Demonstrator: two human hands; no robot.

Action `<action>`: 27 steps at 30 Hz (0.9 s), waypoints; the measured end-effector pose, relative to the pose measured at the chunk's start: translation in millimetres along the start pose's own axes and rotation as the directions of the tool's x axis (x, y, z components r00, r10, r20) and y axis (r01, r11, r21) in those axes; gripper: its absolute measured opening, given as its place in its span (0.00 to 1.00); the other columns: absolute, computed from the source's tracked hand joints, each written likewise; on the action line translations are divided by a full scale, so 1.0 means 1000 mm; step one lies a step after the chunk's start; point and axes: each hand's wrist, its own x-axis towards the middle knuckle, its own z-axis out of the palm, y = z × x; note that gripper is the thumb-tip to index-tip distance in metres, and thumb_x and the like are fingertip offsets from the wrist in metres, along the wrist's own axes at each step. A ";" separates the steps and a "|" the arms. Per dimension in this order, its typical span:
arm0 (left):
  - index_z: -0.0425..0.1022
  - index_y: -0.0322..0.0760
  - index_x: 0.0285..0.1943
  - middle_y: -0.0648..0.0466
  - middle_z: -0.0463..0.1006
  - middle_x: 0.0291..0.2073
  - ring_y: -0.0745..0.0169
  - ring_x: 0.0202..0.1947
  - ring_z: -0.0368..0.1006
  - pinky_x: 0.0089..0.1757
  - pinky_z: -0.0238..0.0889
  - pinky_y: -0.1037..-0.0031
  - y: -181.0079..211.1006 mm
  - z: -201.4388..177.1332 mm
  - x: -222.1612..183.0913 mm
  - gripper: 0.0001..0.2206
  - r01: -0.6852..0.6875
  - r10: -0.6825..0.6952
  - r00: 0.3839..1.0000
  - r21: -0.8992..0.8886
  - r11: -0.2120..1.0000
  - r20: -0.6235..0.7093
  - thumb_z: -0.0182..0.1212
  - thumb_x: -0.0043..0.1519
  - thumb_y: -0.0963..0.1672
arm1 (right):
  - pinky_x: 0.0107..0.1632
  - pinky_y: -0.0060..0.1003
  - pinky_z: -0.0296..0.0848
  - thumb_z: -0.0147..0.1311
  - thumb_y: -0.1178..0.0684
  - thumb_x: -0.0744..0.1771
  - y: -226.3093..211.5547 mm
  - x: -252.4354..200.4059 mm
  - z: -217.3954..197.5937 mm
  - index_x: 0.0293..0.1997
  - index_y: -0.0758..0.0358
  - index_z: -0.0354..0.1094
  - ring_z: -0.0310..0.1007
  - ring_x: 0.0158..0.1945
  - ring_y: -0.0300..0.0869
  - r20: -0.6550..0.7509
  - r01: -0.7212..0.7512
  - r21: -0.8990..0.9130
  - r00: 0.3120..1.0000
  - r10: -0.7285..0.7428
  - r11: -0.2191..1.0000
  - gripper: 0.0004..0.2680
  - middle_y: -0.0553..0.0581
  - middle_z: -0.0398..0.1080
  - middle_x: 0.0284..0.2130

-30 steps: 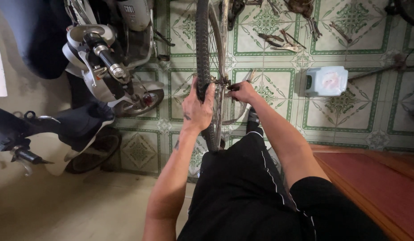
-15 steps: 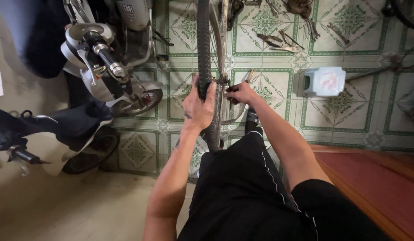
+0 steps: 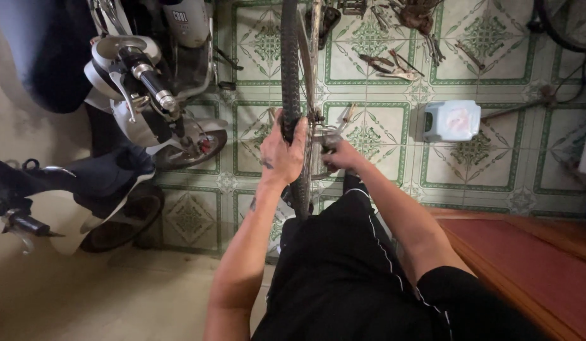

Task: The person manipulates the hub and axle area of a bicycle wheel using a tool, rotating the wheel by hand to access different components.

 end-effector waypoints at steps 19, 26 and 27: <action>0.68 0.35 0.65 0.48 0.81 0.36 0.52 0.38 0.79 0.44 0.70 0.63 -0.010 0.003 0.002 0.26 -0.023 0.028 0.997 0.067 0.998 -0.068 0.50 0.69 0.57 | 0.46 0.52 0.75 0.55 0.47 0.65 -0.037 0.032 -0.035 0.50 0.55 0.77 0.77 0.41 0.62 -0.208 0.242 -0.610 0.870 -0.447 0.754 0.12 0.66 0.77 0.36; 0.70 0.36 0.62 0.47 0.82 0.38 0.49 0.40 0.79 0.45 0.70 0.62 -0.005 0.000 -0.001 0.25 -0.026 0.028 0.998 0.034 0.999 -0.062 0.50 0.68 0.57 | 0.47 0.52 0.75 0.53 0.48 0.67 -0.056 0.027 -0.034 0.49 0.56 0.77 0.76 0.40 0.61 -0.185 0.181 -0.649 0.904 -0.384 0.739 0.10 0.67 0.77 0.36; 0.70 0.37 0.62 0.47 0.81 0.38 0.49 0.40 0.79 0.45 0.70 0.62 -0.004 0.000 -0.001 0.25 -0.017 0.020 0.998 0.040 0.999 -0.055 0.50 0.68 0.57 | 0.47 0.52 0.75 0.52 0.48 0.67 -0.059 0.027 -0.035 0.50 0.55 0.77 0.77 0.39 0.61 -0.182 0.181 -0.638 0.909 -0.374 0.749 0.11 0.67 0.77 0.36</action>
